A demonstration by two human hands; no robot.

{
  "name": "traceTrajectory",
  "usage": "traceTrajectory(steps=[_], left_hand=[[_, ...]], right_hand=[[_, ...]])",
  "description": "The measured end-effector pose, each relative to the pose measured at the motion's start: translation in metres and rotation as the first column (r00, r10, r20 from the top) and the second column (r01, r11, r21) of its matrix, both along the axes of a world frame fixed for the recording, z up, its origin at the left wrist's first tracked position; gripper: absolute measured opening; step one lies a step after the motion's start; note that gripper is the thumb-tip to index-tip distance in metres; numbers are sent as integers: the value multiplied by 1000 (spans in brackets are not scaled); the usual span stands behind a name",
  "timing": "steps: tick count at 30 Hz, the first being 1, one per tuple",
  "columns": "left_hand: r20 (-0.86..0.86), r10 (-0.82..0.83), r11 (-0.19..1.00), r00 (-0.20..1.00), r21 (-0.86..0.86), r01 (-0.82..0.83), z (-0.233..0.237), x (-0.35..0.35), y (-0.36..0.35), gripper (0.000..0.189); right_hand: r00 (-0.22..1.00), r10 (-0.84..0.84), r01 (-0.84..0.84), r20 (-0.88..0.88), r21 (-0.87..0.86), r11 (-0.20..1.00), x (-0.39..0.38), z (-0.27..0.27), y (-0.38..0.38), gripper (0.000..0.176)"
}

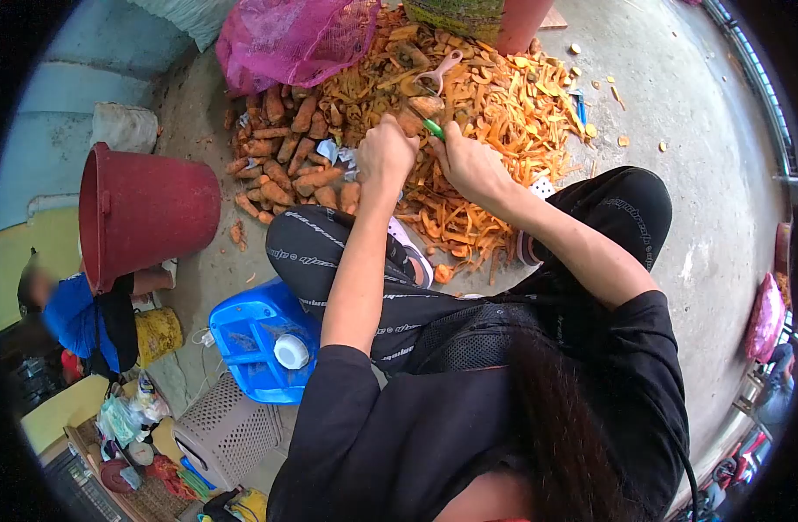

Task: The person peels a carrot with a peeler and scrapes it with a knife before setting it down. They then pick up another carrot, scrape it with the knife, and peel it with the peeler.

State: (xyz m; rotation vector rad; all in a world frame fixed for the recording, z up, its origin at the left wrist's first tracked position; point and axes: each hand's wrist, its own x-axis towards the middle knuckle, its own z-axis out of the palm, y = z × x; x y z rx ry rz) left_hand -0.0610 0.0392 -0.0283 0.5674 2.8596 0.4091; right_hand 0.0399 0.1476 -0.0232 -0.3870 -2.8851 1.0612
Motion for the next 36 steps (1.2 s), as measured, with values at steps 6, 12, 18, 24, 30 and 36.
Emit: traceTrajectory(steps=[6,12,18,24,30,36], left_hand=[[13,-16,1000,1000,10,16,3,1,0,33],[55,-2,1000,998,5,1,-7,-3,1,37],[-40,-8,999,999,52,10,-19,1,5,22],[-88,-10,998,996,63,16,-27,9,6,15],[526,-29,905,850,376,-201,-32,-17,2,19],[239,-128,770,963,636,-55,9,-20,5,30]], right_hand=[[1000,13,-13,5,24,1000,-2,-16,0,31],[1000,4,-5,24,31,1000,-1,-25,-1,31],[993,-35,33,110,19,999,-1,-36,-2,22],[983,-11,16,184,-21,1000,-6,-41,1,18],[983,51,-81,174,171,982,-12,-47,12,21],[949,7,-72,316,195,978,-24,-69,38,18]])
